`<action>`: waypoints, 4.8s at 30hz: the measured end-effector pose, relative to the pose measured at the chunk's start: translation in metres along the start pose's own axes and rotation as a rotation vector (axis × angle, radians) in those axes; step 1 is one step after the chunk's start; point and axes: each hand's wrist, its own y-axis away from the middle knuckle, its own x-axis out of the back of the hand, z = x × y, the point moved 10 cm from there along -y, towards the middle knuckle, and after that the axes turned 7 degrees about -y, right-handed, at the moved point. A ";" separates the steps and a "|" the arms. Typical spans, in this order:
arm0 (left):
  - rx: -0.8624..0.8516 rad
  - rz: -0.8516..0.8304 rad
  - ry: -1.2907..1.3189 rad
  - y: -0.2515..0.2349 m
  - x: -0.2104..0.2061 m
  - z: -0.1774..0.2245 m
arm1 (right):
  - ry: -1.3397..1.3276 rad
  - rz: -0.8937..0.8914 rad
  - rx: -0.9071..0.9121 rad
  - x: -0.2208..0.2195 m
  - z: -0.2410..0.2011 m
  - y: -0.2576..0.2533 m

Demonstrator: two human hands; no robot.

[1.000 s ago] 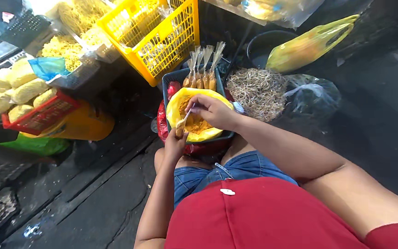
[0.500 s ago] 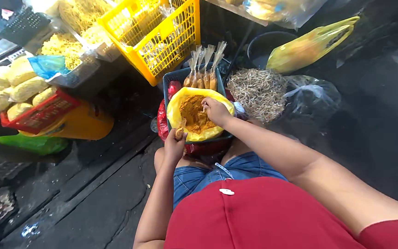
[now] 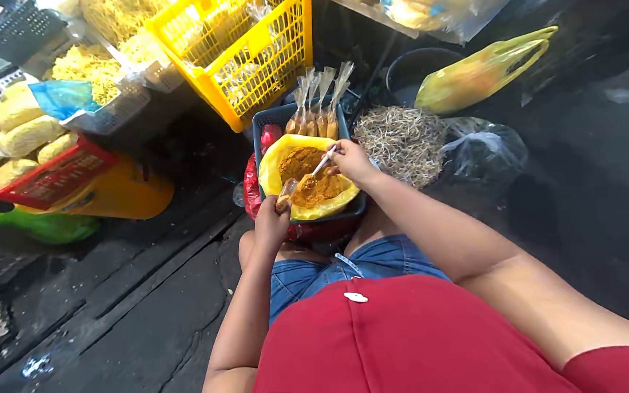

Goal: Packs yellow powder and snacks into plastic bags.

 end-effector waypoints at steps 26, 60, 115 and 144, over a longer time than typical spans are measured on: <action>0.002 -0.001 0.154 -0.010 0.002 0.020 | -0.019 -0.226 0.612 -0.001 -0.112 0.057; -0.093 -0.004 0.027 -0.005 0.000 0.029 | 0.012 -0.230 0.383 -0.017 -0.074 0.070; 0.001 0.128 0.474 -0.078 0.084 0.080 | 0.861 -0.295 0.244 0.010 -0.058 0.042; -0.524 -0.254 0.302 -0.041 0.064 0.158 | 0.278 -0.054 0.165 0.034 -0.009 0.095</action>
